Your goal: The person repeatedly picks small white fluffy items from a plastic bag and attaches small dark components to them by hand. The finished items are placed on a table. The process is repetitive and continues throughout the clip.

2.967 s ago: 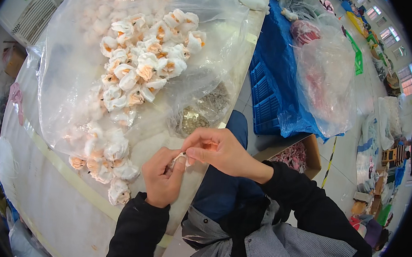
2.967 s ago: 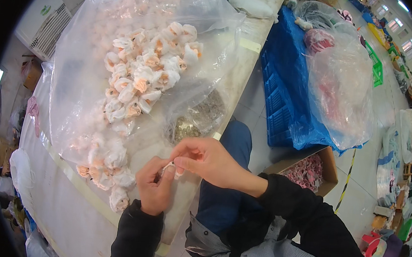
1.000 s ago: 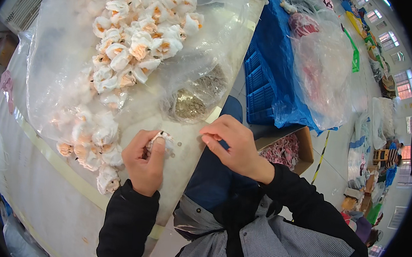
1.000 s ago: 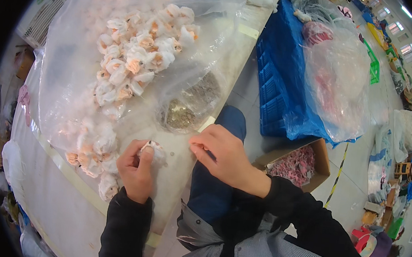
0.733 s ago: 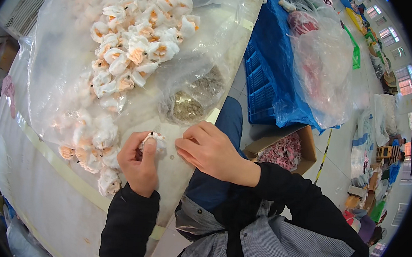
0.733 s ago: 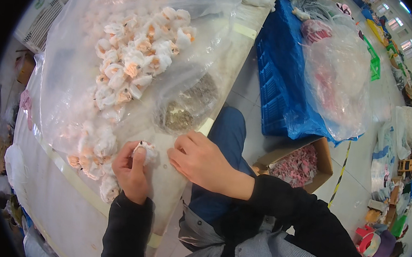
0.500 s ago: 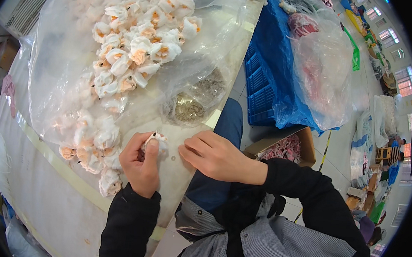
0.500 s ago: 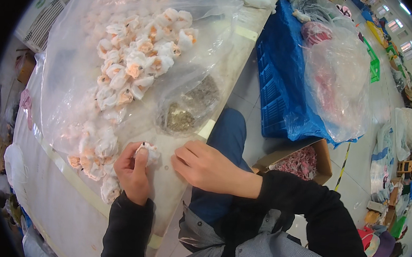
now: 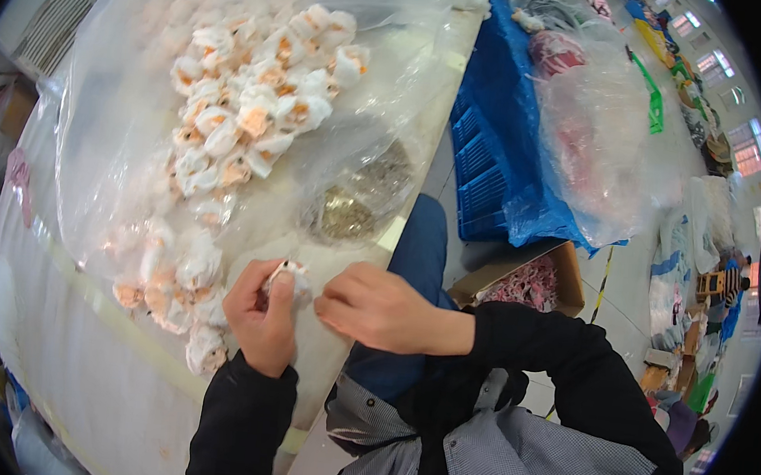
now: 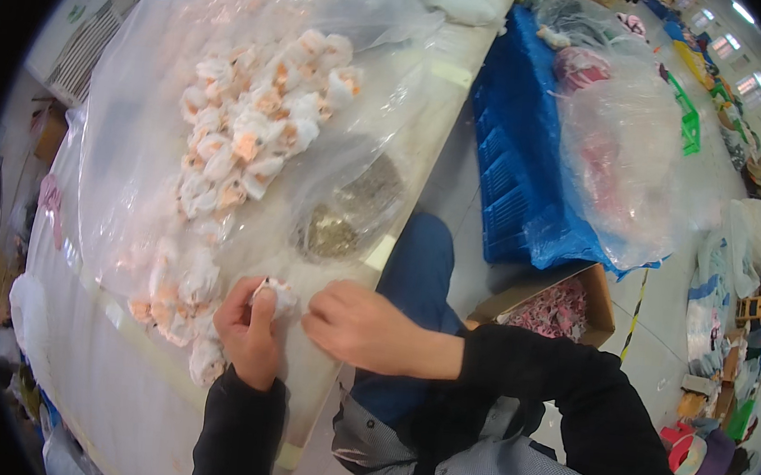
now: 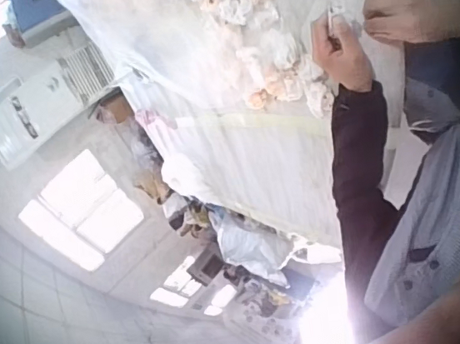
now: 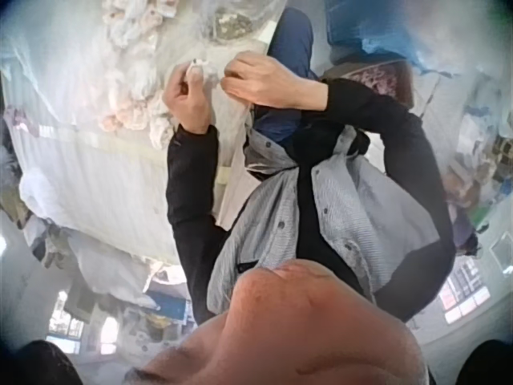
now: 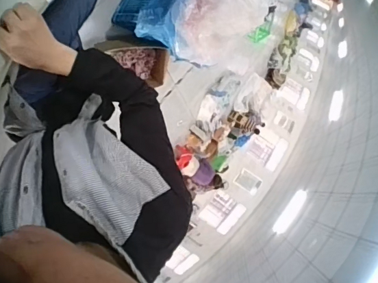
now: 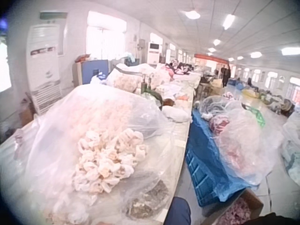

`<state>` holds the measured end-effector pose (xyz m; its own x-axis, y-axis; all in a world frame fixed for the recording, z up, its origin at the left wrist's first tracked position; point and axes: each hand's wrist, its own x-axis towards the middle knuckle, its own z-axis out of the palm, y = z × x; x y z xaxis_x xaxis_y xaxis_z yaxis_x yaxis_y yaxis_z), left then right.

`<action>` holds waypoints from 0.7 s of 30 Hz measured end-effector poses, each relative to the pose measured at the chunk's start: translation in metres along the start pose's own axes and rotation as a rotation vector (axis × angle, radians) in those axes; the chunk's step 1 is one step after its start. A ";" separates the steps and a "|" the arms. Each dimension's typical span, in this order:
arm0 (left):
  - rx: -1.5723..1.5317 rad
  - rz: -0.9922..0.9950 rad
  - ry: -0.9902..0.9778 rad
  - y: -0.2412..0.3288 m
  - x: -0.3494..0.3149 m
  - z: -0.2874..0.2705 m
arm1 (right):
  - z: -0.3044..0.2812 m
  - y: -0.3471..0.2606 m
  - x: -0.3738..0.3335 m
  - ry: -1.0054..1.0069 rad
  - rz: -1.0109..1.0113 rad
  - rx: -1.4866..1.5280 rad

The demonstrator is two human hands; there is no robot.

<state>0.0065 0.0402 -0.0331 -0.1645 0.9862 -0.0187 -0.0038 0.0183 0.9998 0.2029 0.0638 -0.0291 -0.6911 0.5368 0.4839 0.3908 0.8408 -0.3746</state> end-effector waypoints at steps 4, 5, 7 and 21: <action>0.117 0.023 -0.023 0.001 0.001 -0.003 | -0.007 -0.007 0.014 -0.104 -0.007 -0.077; 0.099 0.050 -0.021 0.003 0.002 -0.001 | -0.006 -0.007 0.016 -0.113 -0.018 -0.092; 0.079 0.063 -0.027 0.003 0.002 -0.002 | 0.001 -0.007 0.015 -0.087 -0.004 -0.101; -0.007 0.036 -0.018 -0.019 0.005 -0.008 | 0.007 -0.023 0.010 -0.104 0.069 -0.144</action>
<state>-0.0020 0.0434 -0.0520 -0.1464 0.9891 0.0172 -0.0048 -0.0181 0.9998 0.1827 0.0491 -0.0216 -0.7159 0.5899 0.3735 0.5174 0.8074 -0.2836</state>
